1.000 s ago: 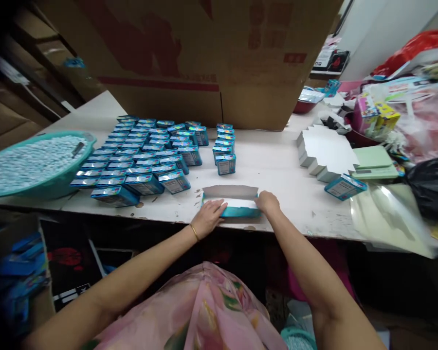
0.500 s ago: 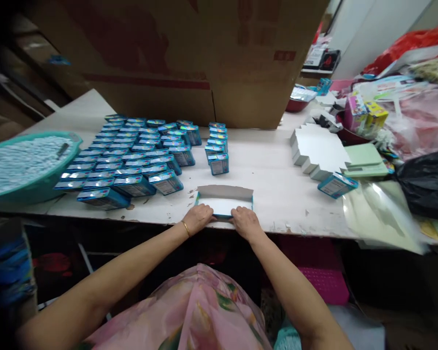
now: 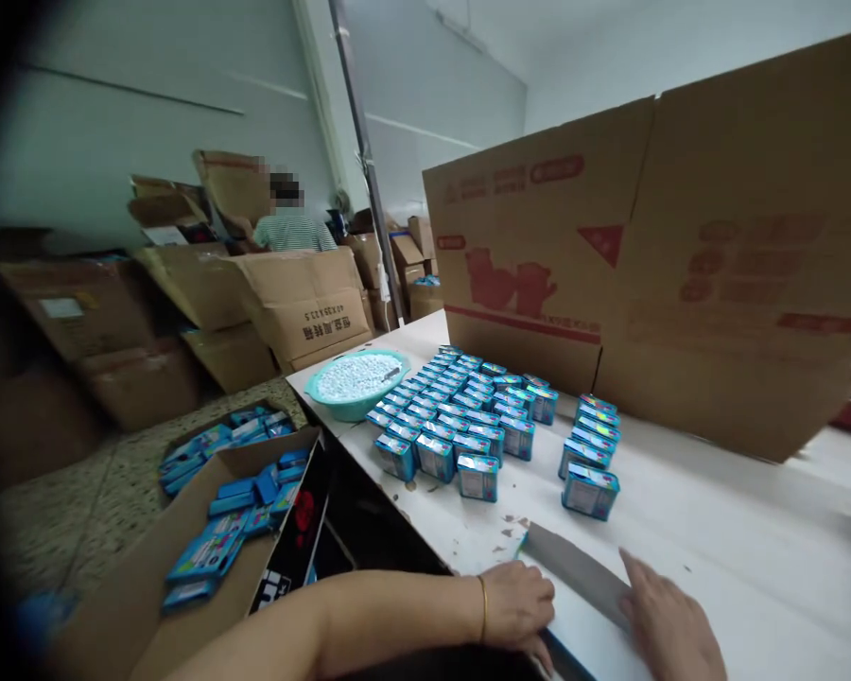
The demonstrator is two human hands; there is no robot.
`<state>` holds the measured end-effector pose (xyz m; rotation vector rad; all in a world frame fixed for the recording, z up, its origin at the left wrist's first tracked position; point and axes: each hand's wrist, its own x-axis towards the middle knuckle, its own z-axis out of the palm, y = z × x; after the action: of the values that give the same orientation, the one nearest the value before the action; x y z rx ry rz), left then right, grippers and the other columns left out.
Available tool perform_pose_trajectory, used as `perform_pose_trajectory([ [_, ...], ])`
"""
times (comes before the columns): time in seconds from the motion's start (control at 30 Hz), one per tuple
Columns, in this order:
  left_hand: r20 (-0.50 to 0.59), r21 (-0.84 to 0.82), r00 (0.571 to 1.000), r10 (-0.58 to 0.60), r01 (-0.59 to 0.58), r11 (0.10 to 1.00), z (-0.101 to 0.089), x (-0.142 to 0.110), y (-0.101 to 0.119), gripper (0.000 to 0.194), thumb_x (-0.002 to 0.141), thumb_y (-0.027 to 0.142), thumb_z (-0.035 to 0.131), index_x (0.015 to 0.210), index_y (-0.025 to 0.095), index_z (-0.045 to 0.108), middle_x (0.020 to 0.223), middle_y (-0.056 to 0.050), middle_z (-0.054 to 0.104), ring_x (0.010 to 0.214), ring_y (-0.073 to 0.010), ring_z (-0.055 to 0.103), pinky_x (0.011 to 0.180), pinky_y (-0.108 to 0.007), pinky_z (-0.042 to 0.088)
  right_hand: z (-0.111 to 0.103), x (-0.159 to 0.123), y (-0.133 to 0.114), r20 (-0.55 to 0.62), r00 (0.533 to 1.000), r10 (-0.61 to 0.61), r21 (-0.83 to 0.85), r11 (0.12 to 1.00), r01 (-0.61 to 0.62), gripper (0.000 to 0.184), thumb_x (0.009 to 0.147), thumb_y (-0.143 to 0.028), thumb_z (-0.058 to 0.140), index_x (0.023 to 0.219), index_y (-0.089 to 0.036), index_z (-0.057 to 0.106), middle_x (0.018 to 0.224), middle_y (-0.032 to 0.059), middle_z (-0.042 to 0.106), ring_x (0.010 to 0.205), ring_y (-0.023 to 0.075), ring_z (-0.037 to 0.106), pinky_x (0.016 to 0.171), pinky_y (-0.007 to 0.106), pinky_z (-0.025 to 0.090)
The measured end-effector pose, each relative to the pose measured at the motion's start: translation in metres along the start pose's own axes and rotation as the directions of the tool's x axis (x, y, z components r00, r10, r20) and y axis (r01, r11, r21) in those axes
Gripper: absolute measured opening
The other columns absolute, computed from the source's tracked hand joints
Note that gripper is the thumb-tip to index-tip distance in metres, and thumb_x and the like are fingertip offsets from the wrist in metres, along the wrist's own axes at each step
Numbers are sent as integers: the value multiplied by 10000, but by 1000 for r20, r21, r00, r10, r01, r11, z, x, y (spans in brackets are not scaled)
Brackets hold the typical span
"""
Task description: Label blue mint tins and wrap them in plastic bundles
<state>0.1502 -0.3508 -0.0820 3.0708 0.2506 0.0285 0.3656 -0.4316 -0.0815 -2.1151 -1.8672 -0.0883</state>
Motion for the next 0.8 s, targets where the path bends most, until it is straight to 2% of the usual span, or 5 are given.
perform_pose_trajectory([
  [0.13, -307, -91, 897, -317, 304, 948, -35, 15, -12, 527, 745, 563, 427, 1096, 181, 521, 1146, -145, 525, 1043, -258, 483, 840, -400, 399, 21, -10, 21, 140, 987, -83, 181, 982, 57, 298, 664, -238, 411, 817, -345, 643, 901, 32, 674, 814, 231, 635, 707, 349, 530],
  [0.23, 58, -166, 945, -321, 326, 931, -48, 35, -32, 403, 796, 466, 415, 1050, 187, 557, 1061, -103, 593, 956, -229, 545, 779, -363, 425, 27, -21, 16, 99, 986, -132, 235, 966, 105, 359, 699, -267, 386, 957, -313, 632, 1023, 39, 637, 924, 224, 602, 817, 361, 498],
  [0.33, 393, -265, 909, -136, 253, 930, -45, 48, -45, 286, 765, 381, 507, 960, 198, 607, 937, -37, 650, 821, -162, 585, 671, -252, 439, 5, -22, -1, 218, 970, -108, 274, 961, 45, 425, 778, -349, 317, 1079, -218, 587, 1143, 62, 570, 1052, 212, 532, 915, 373, 428],
  [0.5, 331, -221, 928, -173, 254, 942, -33, 57, -48, 359, 602, 352, 671, 923, 198, 621, 942, -15, 649, 843, -170, 571, 689, -219, 421, -35, -5, -18, 458, 888, -48, 136, 991, -16, 352, 775, -272, 394, 1055, -176, 585, 1064, 70, 612, 973, 192, 561, 852, 294, 426],
  [0.8, 242, -40, 958, -156, 170, 985, -13, 54, -34, 244, 788, 215, 410, 990, 196, 546, 963, -103, 617, 917, -246, 557, 747, -361, 411, -22, -10, -16, 450, 892, 31, -124, 992, 28, 234, 783, -178, 406, 955, -180, 565, 993, 57, 585, 896, 186, 536, 723, 253, 388],
])
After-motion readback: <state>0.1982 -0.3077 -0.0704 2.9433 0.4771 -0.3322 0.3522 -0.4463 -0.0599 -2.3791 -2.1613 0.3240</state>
